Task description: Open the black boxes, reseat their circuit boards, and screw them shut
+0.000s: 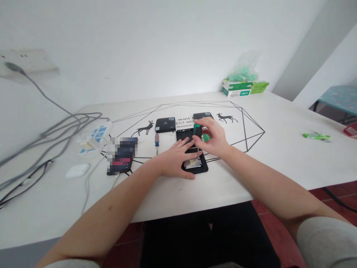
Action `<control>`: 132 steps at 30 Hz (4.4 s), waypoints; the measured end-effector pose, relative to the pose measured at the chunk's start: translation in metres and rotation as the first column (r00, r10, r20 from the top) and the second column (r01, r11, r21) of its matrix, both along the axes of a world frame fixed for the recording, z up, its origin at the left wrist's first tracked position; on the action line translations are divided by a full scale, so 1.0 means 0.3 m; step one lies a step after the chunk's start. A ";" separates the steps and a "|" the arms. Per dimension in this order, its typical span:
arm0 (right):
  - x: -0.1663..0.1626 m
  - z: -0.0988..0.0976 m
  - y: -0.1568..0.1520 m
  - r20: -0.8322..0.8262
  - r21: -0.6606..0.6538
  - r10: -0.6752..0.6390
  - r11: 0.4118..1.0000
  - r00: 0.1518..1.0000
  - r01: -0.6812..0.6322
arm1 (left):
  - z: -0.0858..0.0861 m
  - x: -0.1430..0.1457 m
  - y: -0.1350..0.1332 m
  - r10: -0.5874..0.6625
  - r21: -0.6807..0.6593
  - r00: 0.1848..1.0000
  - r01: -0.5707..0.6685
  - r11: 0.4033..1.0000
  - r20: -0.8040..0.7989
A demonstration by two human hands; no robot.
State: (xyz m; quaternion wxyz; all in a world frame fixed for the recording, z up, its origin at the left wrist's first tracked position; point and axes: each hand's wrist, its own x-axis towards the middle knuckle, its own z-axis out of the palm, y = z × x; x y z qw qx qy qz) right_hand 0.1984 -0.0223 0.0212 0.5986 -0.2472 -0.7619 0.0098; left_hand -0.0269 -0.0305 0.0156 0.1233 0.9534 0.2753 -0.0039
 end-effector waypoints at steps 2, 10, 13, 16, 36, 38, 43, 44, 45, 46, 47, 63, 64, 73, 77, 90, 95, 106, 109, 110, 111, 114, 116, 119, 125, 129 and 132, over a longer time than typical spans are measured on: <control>0.000 0.000 0.001 -0.007 0.018 -0.006 1.000 1.000 0.006 | 0.001 0.002 -0.002 -0.006 -0.002 1.000 0.006 1.000 -0.004; 0.002 0.004 -0.006 0.024 -0.003 -0.018 1.000 1.000 0.018 | 0.006 0.013 -0.010 -0.034 -0.012 0.999 0.034 0.999 -0.007; 0.000 0.009 -0.009 0.044 0.041 0.011 0.999 0.999 -0.013 | 0.010 0.013 -0.011 -0.035 -0.007 0.999 0.035 0.999 -0.029; 0.000 0.009 -0.008 0.029 0.046 -0.017 0.999 0.999 0.016 | 0.009 0.011 -0.010 -0.034 -0.012 0.999 0.033 0.999 -0.025; 0.015 0.060 0.012 -0.497 -0.521 0.418 0.558 0.761 -0.646 | 0.010 0.013 -0.011 -0.044 0.032 0.999 0.044 0.999 0.006; 0.018 0.071 -0.001 -0.537 -0.567 0.442 0.441 0.718 -0.695 | 0.012 0.013 -0.012 -0.041 0.032 0.999 0.040 0.999 0.014; 0.015 0.089 -0.012 -0.606 -0.555 0.425 0.380 0.672 -0.741 | 0.009 0.012 -0.010 -0.036 0.012 0.998 0.035 0.999 0.051; 0.015 0.090 -0.009 -0.613 -0.545 0.407 0.403 0.678 -0.735 | 0.007 0.011 -0.009 -0.041 0.013 0.998 0.040 0.999 0.054; 0.014 0.090 -0.006 -0.619 -0.535 0.389 0.427 0.683 -0.729 | 0.004 0.011 -0.007 -0.048 0.015 0.997 0.047 0.999 0.057; 0.014 0.090 -0.004 -0.624 -0.528 0.376 0.445 0.685 -0.724 | 0.001 0.010 -0.005 -0.056 0.019 0.997 0.055 0.998 0.058; 0.014 0.090 -0.002 -0.631 -0.519 0.367 0.454 0.683 -0.724 | -0.002 0.010 -0.004 -0.062 0.025 0.996 0.061 0.998 0.056; -0.014 0.095 -0.029 -0.666 -0.520 0.320 0.449 0.674 -0.727 | -0.009 0.004 -0.002 -0.046 0.039 0.998 0.044 0.998 0.052; -0.016 0.093 -0.031 -0.664 -0.526 0.318 0.444 0.677 -0.725 | -0.008 0.004 -0.003 -0.047 0.038 0.998 0.045 0.998 0.052; -0.003 0.076 -0.005 -0.612 -0.500 0.265 0.601 0.745 -0.624 | -0.006 0.005 -0.005 -0.053 0.029 0.996 0.051 0.998 0.071; -0.003 0.086 -0.011 -0.662 -0.503 0.253 0.548 0.706 -0.668 | -0.002 0.007 -0.006 -0.053 0.035 0.998 0.052 0.998 0.039; -0.012 0.086 -0.021 -0.727 -0.463 0.287 0.466 0.624 -0.754 | -0.010 0.004 -0.003 -0.037 0.021 0.998 0.036 0.999 0.043; -0.018 0.076 -0.018 -0.680 -0.481 0.272 0.536 0.681 -0.694 | -0.006 0.006 -0.006 -0.055 0.033 0.997 0.053 0.998 0.054; -0.017 0.084 -0.021 -0.719 -0.505 0.249 0.454 0.649 -0.734 | 0.000 0.007 -0.009 -0.038 0.028 0.999 0.037 0.999 0.029; -0.014 0.078 -0.012 -0.687 -0.505 0.230 0.532 0.690 -0.680 | -0.008 0.006 -0.007 -0.045 0.030 0.998 0.043 0.999 0.054; -0.012 0.078 -0.010 -0.676 -0.505 0.225 0.552 0.702 -0.664 | -0.009 0.005 -0.006 -0.047 0.032 0.997 0.045 0.998 0.060; -0.010 0.079 -0.009 -0.669 -0.507 0.220 0.563 0.710 -0.653 | -0.010 0.005 -0.006 -0.048 0.034 0.997 0.046 0.998 0.061; -0.006 0.087 -0.011 -0.684 -0.513 0.216 0.537 0.697 -0.670 | -0.008 0.005 -0.006 -0.053 0.037 0.997 0.051 0.998 0.049; -0.005 0.093 -0.018 -0.708 -0.507 0.229 0.493 0.668 -0.707 | -0.005 0.005 -0.006 -0.058 0.037 0.997 0.056 0.998 0.055; -0.004 0.099 -0.027 -0.716 -0.485 0.257 0.485 0.649 -0.727 | -0.003 0.006 -0.005 -0.064 0.040 0.996 0.061 0.997 0.060; -0.009 0.098 -0.038 -0.641 -0.534 0.265 0.520 0.720 -0.667 | -0.008 0.011 -0.005 -0.039 0.038 0.998 0.037 0.999 0.054; -0.009 0.102 -0.042 -0.658 -0.520 0.269 0.513 0.703 -0.683 | -0.008 0.011 -0.005 -0.038 0.028 0.998 0.037 0.999 0.051; -0.006 0.100 -0.039 -0.659 -0.511 0.256 0.538 0.707 -0.671 | -0.006 0.008 -0.007 -0.034 0.024 0.999 0.033 0.999 0.029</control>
